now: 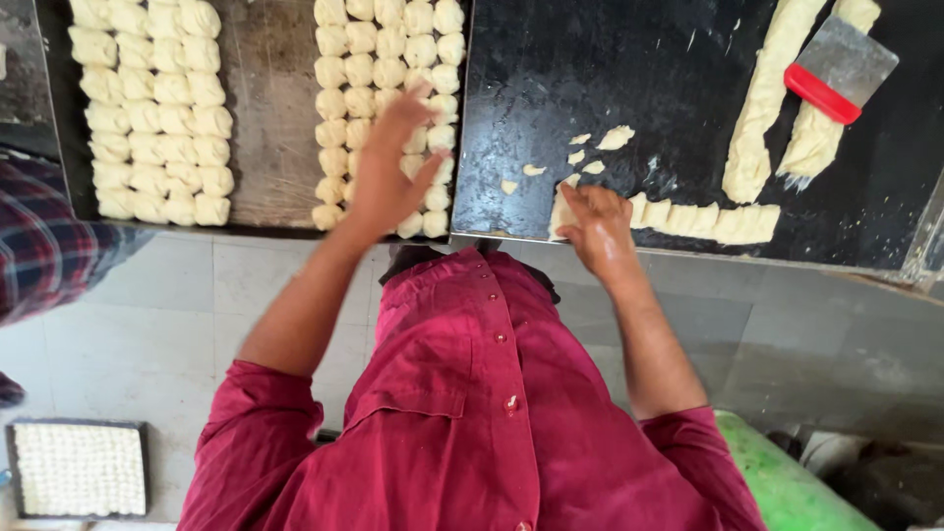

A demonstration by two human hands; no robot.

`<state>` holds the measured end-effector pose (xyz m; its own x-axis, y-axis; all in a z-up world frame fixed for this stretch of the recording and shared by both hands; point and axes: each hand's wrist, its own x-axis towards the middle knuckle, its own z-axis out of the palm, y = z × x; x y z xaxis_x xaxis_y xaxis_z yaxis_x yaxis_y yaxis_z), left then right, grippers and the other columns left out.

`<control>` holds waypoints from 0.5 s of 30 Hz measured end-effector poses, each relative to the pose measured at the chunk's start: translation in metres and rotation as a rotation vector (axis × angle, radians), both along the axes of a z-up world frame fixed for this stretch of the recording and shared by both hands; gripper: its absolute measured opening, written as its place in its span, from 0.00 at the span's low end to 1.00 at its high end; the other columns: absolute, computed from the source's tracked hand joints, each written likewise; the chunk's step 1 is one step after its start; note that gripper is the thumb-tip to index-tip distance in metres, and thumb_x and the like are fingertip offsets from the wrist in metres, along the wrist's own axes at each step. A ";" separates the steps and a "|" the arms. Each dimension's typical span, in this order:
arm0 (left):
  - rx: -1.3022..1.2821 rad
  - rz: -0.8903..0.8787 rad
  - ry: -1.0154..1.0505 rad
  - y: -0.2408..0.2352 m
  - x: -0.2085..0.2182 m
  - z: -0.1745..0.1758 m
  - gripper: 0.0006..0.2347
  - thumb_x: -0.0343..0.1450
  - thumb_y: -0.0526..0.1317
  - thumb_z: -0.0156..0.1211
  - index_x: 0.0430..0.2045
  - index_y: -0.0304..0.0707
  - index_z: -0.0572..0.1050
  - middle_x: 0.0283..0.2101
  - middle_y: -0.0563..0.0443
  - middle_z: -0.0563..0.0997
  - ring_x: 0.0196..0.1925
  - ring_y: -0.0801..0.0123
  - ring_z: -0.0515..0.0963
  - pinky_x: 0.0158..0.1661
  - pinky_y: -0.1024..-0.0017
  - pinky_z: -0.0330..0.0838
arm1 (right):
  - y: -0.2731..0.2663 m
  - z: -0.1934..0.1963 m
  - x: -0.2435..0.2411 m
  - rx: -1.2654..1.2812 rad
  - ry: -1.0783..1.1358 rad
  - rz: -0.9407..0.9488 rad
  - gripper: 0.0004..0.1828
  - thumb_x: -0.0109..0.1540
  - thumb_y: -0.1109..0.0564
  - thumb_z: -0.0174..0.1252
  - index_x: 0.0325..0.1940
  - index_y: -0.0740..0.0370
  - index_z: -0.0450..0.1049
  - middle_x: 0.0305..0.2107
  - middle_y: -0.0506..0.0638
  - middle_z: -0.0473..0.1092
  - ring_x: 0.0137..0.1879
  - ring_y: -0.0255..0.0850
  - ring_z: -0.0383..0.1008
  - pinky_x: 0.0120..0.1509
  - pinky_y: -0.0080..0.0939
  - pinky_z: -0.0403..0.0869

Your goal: The person cuts strips of dough into small pieces using a bench scraper, then rolls each piece into a ball by hand. The finished dough balls are placed in neat rows on a metal tray.

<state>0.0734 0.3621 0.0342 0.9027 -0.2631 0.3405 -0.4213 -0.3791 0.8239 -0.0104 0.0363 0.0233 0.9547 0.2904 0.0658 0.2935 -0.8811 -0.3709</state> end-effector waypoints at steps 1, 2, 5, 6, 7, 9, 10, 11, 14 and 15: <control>-0.060 -0.047 0.045 -0.017 -0.013 0.005 0.17 0.73 0.33 0.69 0.56 0.37 0.73 0.66 0.38 0.72 0.69 0.47 0.73 0.66 0.59 0.68 | -0.003 0.000 -0.002 -0.027 0.061 -0.048 0.27 0.47 0.58 0.74 0.50 0.65 0.80 0.39 0.57 0.74 0.50 0.55 0.74 0.52 0.58 0.70; -0.113 -0.093 0.097 -0.035 -0.022 0.008 0.16 0.73 0.33 0.67 0.54 0.38 0.74 0.67 0.38 0.72 0.66 0.50 0.75 0.65 0.60 0.70 | -0.006 -0.001 -0.004 -0.055 0.123 -0.095 0.21 0.49 0.57 0.75 0.45 0.63 0.80 0.38 0.56 0.73 0.50 0.54 0.73 0.53 0.58 0.70; -0.119 -0.176 0.136 -0.075 -0.051 0.007 0.14 0.73 0.34 0.66 0.53 0.38 0.76 0.65 0.41 0.74 0.65 0.52 0.76 0.64 0.61 0.71 | -0.018 -0.002 -0.020 0.128 0.028 -0.043 0.15 0.50 0.61 0.74 0.38 0.62 0.78 0.43 0.59 0.73 0.53 0.54 0.72 0.53 0.52 0.73; -0.096 -0.192 0.124 -0.087 -0.059 0.006 0.14 0.73 0.34 0.66 0.53 0.38 0.76 0.65 0.42 0.75 0.66 0.51 0.75 0.64 0.60 0.70 | -0.024 -0.002 -0.025 0.234 -0.055 0.009 0.14 0.50 0.62 0.73 0.36 0.63 0.77 0.46 0.61 0.73 0.54 0.55 0.72 0.53 0.49 0.74; -0.164 -0.191 0.219 -0.098 -0.068 0.004 0.14 0.73 0.35 0.65 0.53 0.37 0.76 0.64 0.42 0.75 0.65 0.53 0.76 0.61 0.63 0.72 | -0.030 -0.003 -0.030 0.371 0.098 -0.085 0.13 0.53 0.63 0.72 0.39 0.64 0.77 0.43 0.58 0.75 0.50 0.50 0.75 0.51 0.46 0.75; -0.302 -0.188 0.409 -0.118 -0.084 -0.003 0.14 0.74 0.38 0.63 0.53 0.36 0.74 0.63 0.42 0.75 0.63 0.57 0.78 0.56 0.67 0.75 | -0.038 -0.009 -0.039 0.635 0.419 -0.271 0.12 0.58 0.63 0.71 0.44 0.66 0.79 0.36 0.52 0.79 0.42 0.40 0.79 0.48 0.39 0.78; -0.284 -0.168 0.474 -0.128 -0.092 -0.009 0.15 0.75 0.39 0.62 0.55 0.35 0.73 0.62 0.43 0.75 0.62 0.60 0.77 0.55 0.68 0.75 | -0.043 -0.012 -0.041 0.849 0.452 -0.282 0.11 0.60 0.65 0.69 0.45 0.67 0.78 0.37 0.53 0.79 0.43 0.38 0.79 0.48 0.38 0.79; -0.267 -0.150 0.536 -0.140 -0.098 -0.015 0.17 0.75 0.39 0.61 0.58 0.34 0.71 0.61 0.44 0.75 0.61 0.64 0.77 0.55 0.69 0.75 | -0.046 -0.016 -0.043 1.063 0.482 -0.294 0.11 0.61 0.66 0.67 0.46 0.68 0.76 0.39 0.53 0.78 0.44 0.37 0.79 0.49 0.37 0.81; -0.519 -0.227 0.722 -0.167 -0.110 -0.035 0.16 0.79 0.40 0.55 0.61 0.33 0.70 0.58 0.46 0.76 0.59 0.71 0.75 0.57 0.73 0.72 | -0.057 -0.019 -0.041 1.340 0.564 -0.232 0.11 0.62 0.69 0.63 0.49 0.71 0.75 0.41 0.53 0.77 0.46 0.35 0.79 0.51 0.36 0.81; -0.652 -0.281 0.782 -0.171 -0.113 -0.039 0.16 0.81 0.40 0.52 0.62 0.33 0.70 0.57 0.47 0.77 0.58 0.73 0.75 0.58 0.75 0.71 | -0.058 -0.019 -0.042 1.373 0.586 -0.200 0.11 0.62 0.69 0.62 0.49 0.72 0.75 0.41 0.53 0.77 0.46 0.35 0.79 0.52 0.36 0.81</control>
